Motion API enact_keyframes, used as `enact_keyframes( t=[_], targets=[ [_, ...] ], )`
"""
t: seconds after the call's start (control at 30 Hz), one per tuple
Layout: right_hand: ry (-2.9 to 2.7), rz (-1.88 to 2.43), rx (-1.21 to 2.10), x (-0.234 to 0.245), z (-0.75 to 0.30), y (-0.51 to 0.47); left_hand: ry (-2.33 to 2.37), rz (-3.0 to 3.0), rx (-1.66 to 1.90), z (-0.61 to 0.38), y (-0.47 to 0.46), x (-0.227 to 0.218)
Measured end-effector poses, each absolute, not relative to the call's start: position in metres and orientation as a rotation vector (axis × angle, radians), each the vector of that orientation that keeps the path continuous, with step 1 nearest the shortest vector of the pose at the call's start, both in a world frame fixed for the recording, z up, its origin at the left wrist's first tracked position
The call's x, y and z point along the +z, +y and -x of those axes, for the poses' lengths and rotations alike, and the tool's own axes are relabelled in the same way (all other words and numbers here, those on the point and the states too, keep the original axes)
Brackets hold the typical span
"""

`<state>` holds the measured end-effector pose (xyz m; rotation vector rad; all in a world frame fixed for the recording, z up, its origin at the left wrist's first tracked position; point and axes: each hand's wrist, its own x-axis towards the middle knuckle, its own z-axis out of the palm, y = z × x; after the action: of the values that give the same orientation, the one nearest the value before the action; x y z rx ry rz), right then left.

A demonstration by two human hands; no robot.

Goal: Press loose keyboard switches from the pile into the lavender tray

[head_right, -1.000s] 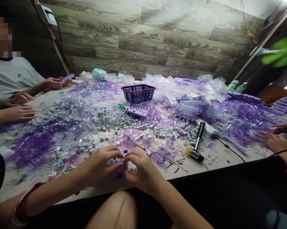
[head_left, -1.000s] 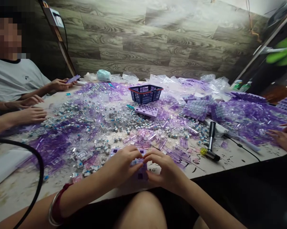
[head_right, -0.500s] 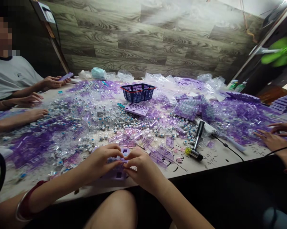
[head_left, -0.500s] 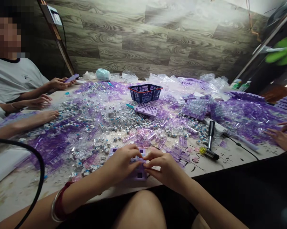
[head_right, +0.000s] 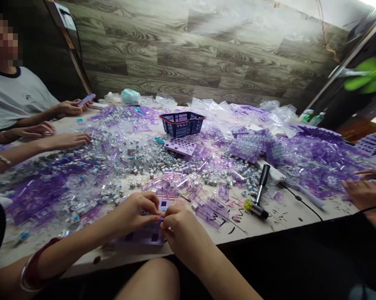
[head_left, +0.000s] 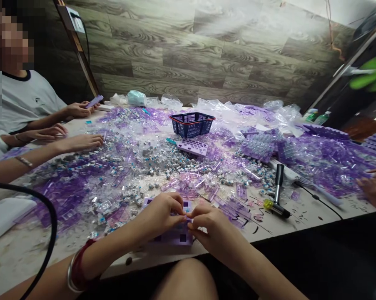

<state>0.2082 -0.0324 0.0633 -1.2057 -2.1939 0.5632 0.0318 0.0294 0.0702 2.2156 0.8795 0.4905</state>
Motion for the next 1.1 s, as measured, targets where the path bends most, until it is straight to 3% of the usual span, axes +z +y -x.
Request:
enact_keyframes(
  t=[1.1],
  targets=[
    [-1.991,1.169,0.618,0.045,-0.212,-0.034,0.801,-2.446,0.413,-0.028,0.036,0.069]
  ],
)
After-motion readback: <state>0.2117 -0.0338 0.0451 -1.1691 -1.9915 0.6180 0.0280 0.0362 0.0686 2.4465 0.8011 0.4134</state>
